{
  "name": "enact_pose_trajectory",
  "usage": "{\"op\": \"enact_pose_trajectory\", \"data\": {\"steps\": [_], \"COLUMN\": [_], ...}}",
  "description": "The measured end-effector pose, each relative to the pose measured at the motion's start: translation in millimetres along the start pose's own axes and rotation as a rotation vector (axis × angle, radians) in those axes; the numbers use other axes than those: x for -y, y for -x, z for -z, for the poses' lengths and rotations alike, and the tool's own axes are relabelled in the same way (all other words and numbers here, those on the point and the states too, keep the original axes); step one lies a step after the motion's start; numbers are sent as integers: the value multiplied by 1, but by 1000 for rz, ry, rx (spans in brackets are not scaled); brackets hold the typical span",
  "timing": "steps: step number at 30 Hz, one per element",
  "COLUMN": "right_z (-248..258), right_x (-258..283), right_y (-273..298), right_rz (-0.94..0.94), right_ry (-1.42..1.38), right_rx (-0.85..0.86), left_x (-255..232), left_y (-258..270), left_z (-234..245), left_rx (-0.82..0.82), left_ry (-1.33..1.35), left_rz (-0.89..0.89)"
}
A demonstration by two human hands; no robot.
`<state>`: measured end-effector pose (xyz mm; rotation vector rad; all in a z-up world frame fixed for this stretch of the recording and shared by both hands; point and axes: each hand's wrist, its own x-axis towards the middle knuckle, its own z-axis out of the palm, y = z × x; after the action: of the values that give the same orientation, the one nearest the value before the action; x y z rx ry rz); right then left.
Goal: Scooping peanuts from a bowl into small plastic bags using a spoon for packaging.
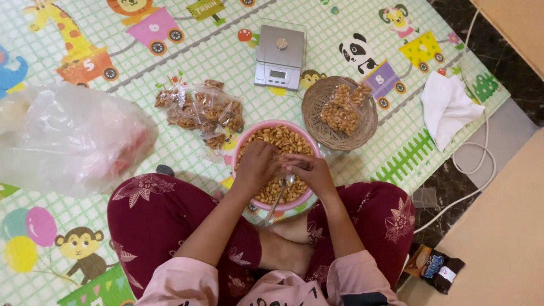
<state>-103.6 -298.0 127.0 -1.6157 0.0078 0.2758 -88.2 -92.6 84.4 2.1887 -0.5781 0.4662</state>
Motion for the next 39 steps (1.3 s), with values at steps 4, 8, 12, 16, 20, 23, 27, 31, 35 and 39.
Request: {"op": "enact_pose_trajectory", "data": {"steps": [4, 8, 12, 16, 20, 23, 27, 31, 35, 39], "right_z": [0, -19, -29, -29, -29, -30, -35, -37, -36, -38], "right_x": [-28, -36, -38, -48, -45, -47, -34, -23, -22, -22], "right_y": [-2, 3, 11, 8, 11, 11, 11, 14, 14, 15], "right_rz": [4, 44, 161, 202, 208, 213, 208, 237, 379, 434], "right_ry": [-97, 46, 320, 332, 335, 332, 150, 134, 247, 316], "right_rx": [-127, -298, -316, -312, -307, -313, -313, -290, -355, -422], "left_x": [-21, -38, -26, -28, -34, -32, -36, -44, -53, -58], "left_y": [-6, 1, 4, 6, 4, 7, 3, -2, -3, 2], "left_z": [-4, 2, -8, -5, 1, -3, 2, 13, 13, 0], "left_rx": [-196, -17, 27, 59, 78, 81, 66, 53, 18, -72], "left_ry": [-48, 310, 545, 543, 552, 571, 574, 536, 429, 236], "left_rz": [-69, 207, 543, 537, 540, 554, 571, 470, 389, 285]}}
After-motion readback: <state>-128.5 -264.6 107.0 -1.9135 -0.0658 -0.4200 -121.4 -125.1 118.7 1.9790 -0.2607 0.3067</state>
